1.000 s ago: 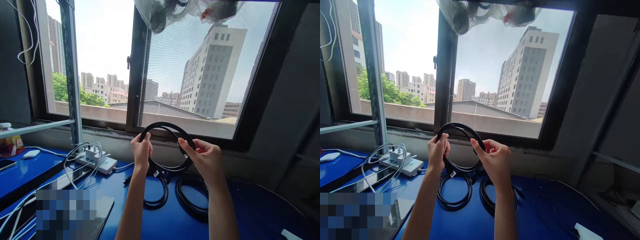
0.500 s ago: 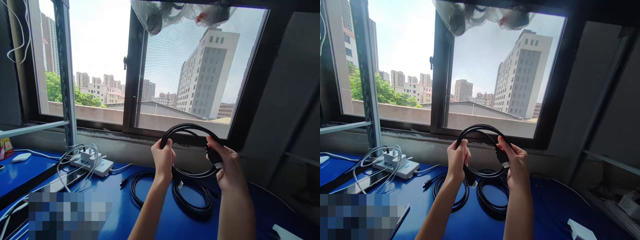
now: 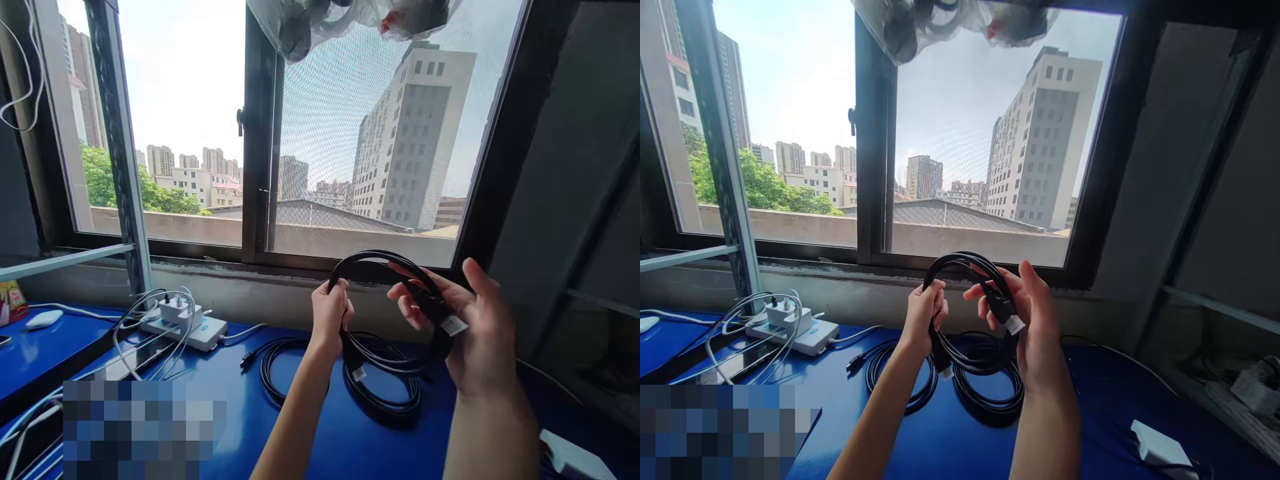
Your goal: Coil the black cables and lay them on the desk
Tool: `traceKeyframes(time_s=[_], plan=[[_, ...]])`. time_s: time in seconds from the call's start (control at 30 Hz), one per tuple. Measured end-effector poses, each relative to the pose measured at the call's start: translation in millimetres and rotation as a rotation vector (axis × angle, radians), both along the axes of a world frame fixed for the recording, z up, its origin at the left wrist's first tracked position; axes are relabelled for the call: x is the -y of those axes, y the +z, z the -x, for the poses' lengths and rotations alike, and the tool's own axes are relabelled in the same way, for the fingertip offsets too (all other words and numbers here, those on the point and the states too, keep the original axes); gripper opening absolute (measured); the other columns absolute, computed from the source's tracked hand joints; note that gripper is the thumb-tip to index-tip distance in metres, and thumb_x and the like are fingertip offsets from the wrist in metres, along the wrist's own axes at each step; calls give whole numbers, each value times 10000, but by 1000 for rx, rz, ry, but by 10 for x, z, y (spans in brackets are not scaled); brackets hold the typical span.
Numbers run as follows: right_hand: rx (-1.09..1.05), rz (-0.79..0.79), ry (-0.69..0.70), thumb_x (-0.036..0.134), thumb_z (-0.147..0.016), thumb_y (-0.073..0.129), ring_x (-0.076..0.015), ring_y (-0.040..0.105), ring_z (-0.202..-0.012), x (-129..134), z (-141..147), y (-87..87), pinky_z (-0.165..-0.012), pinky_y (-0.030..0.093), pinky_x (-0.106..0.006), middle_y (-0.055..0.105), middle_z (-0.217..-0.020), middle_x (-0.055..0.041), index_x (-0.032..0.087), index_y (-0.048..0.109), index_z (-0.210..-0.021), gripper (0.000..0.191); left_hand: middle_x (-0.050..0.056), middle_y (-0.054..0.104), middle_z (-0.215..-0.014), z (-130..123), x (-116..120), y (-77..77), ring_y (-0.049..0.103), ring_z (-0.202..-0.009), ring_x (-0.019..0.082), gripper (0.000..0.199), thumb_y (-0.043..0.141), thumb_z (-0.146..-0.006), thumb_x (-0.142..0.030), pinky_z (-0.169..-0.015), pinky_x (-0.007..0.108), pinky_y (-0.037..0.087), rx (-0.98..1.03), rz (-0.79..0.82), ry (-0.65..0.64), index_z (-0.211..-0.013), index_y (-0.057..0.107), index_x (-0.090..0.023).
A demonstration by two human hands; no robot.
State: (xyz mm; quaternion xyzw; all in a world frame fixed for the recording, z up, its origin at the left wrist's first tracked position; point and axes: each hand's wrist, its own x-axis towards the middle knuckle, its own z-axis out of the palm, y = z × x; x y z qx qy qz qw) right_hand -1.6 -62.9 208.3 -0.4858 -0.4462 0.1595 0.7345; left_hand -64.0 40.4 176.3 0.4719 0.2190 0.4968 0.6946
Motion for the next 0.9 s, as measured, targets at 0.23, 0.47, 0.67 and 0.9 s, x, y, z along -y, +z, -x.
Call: traceKeyframes(time_s=[0.23,0.47,0.67,0.9], plan=[[354,68,-340,448,-550,737,-193,638,-724,-240,-125,-205,-443,498,-244,692,-982,-82,203,617,-1214,718,-105,235,-316,143,-270,-33,215,-257,24,396,440,-799,-123,-309,156,149,-139,-52,77,-445,281,-205],[408,319,-247,181,-756,590,-103,635,-541,-581,-159,-346,-437,507,-204,684,-1091,-61,200,674,-1162,416,-30,431,-308,449,-597,-190,404,-266,82,425,557,-840,-289,-337,169,306,-495,-80,40,-447,432,-187],[496,655,-102,92,-798,593,-98,655,-563,-901,-174,-589,-646,543,-229,700,-1024,-67,173,684,-1139,362,-18,438,-276,682,-884,-528,388,-197,166,341,733,-667,-301,-287,248,277,-875,-13,-44,-472,465,-219],[631,1003,44,190,-848,647,-153,644,-840,-1231,-133,-998,-785,541,-336,670,-945,-40,142,658,-990,150,-23,501,-386,930,-1218,-877,512,-351,226,307,783,-554,-248,-461,395,466,-1148,25,-184,-498,481,-239]])
